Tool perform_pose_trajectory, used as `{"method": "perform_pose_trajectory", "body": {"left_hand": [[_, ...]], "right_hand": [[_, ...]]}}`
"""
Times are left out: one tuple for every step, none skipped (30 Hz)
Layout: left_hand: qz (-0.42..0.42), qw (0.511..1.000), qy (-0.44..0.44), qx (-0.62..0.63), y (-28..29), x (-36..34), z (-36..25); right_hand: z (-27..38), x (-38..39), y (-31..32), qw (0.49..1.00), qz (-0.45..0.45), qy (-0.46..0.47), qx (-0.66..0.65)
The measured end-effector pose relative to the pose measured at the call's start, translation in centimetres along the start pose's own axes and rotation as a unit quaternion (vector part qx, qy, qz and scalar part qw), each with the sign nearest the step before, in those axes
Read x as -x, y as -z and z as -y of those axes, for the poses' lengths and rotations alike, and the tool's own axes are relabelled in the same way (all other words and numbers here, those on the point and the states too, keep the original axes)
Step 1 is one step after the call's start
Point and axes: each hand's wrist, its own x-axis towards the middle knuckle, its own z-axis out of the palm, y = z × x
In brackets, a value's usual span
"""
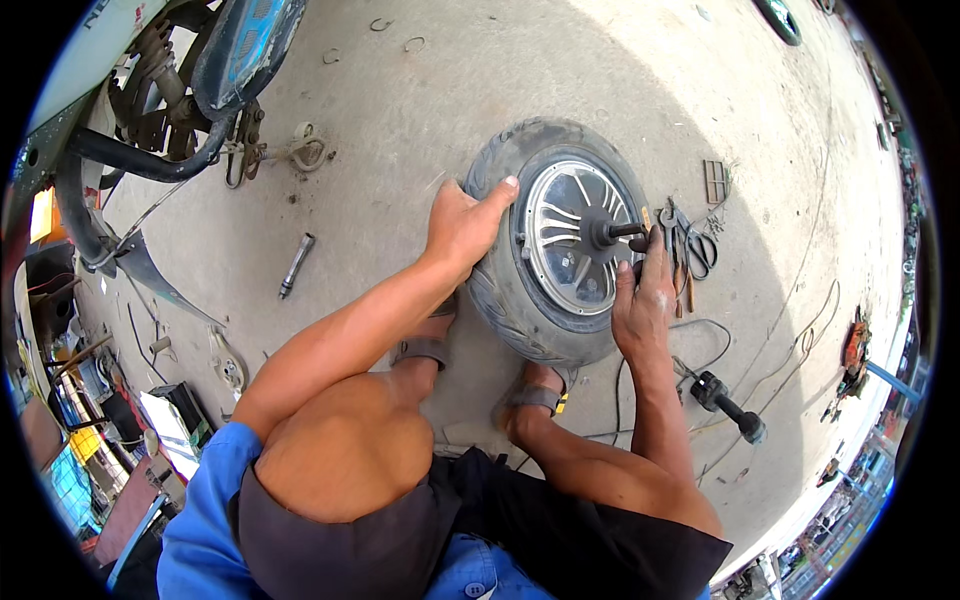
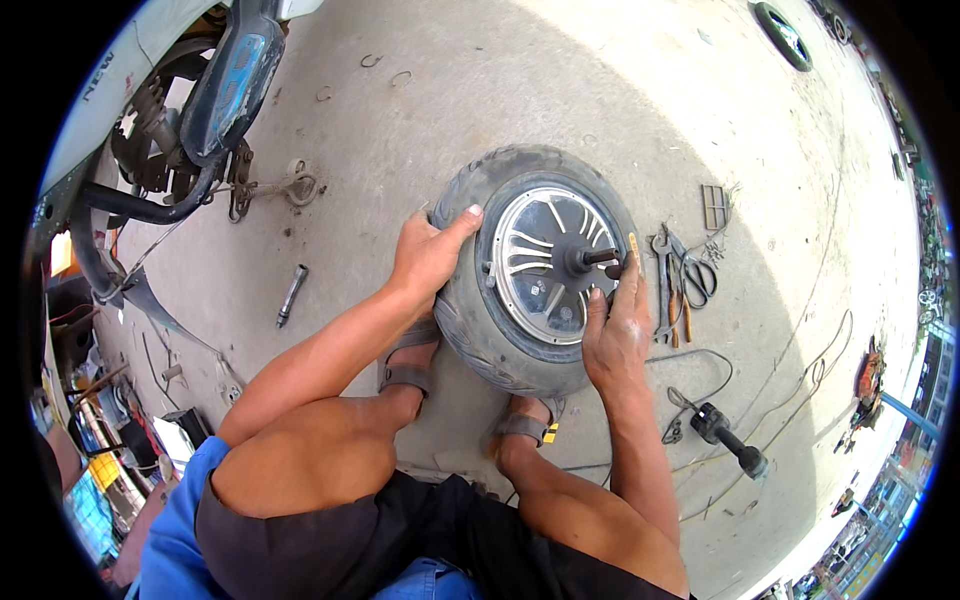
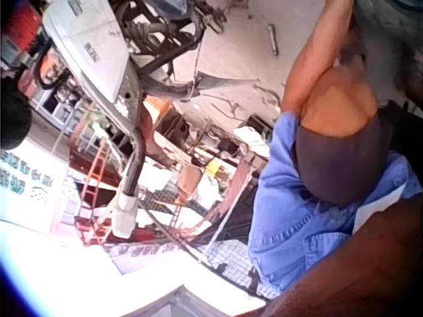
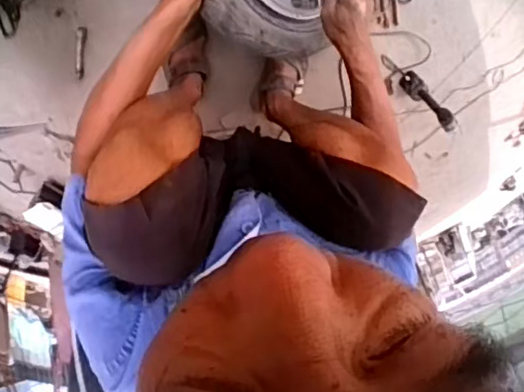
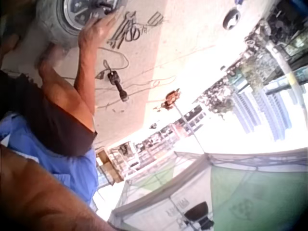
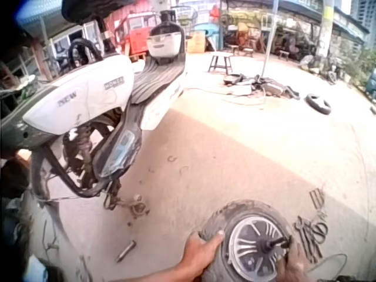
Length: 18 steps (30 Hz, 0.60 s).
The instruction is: The person uses a power drill to remove a bolt from a scooter wheel. They then use a hammer to tap the wheel hub and inspect the tire and rim by rotating it.
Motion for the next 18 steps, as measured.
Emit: {"method": "perform_pose_trajectory", "body": {"left_hand": [[-0.01,1.0,0.011,-0.008,-0.1,-0.3,-0.2],[-0.02,0.999,0.023,-0.016,-0.2,-0.6,-0.3],[-0.03,0.999,0.034,-0.023,-0.2,-0.7,-0.3],[-0.037,0.998,0.04,-0.026,-0.3,-0.6,-0.3],[-0.045,0.998,0.045,-0.028,-0.4,-0.5,-0.3],[-0.052,0.997,0.05,-0.03,-0.4,-0.4,-0.3],[-0.048,0.997,0.051,-0.017,-0.4,-0.3,-0.3],[-0.044,0.998,0.053,-0.004,-0.1,-0.2,-0.2],[-0.04,0.998,0.054,0.01,0.1,-0.1,-0.1],[-0.038,0.998,0.049,0.016,0.2,0.2,0.0],[-0.036,0.998,0.043,0.022,0.3,0.5,0.1],[-0.034,0.998,0.038,0.029,0.4,0.7,0.2],[-0.04,0.998,0.037,0.028,0.5,1.1,0.5],[-0.046,0.998,0.037,0.028,0.6,1.3,0.8],[-0.051,0.998,0.036,0.027,0.8,1.6,1.0],[-0.058,0.997,0.036,0.021,0.8,1.8,1.0],[-0.064,0.997,0.035,0.015,0.9,2.0,1.1],[-0.069,0.997,0.035,0.009,0.9,2.2,1.0]], "right_hand": [[0.1,-0.1,-0.4,1.0,-0.01,-0.005,-0.011],[0.2,-0.1,-0.6,0.999,-0.02,-0.01,-0.022],[0.4,-0.1,-0.6,0.999,-0.014,-0.022,-0.026],[0.3,-0.1,-0.7,0.999,-0.024,-0.01,-0.018],[0.1,0.0,-1.1,0.999,-0.034,0.003,-0.01],[0.0,0.1,-1.4,0.999,-0.044,0.015,-0.002],[0.2,0.1,-1.5,0.999,-0.031,0.005,-0.007],[0.5,0.3,-1.8,0.999,-0.039,0.005,-0.011],[0.8,0.4,-2.1,0.999,-0.047,0.005,-0.015],[1.1,0.5,-2.2,0.998,-0.054,0.005,-0.019],[1.3,0.7,-2.3,0.998,-0.05,0.003,-0.029],[1.6,0.8,-2.1,0.998,-0.047,-0.003,-0.038],[1.8,1.1,-2.0,0.998,-0.04,-0.008,-0.049],[2.0,1.4,-1.8,0.998,-0.034,-0.013,-0.06],[2.0,1.6,-1.8,0.998,-0.043,-0.001,-0.053],[1.9,1.8,-1.8,0.998,-0.051,0.011,-0.045],[1.9,2.0,-1.7,0.997,-0.06,0.024,-0.037],[2.2,2.2,-1.5,0.997,-0.05,0.012,-0.051]]}}
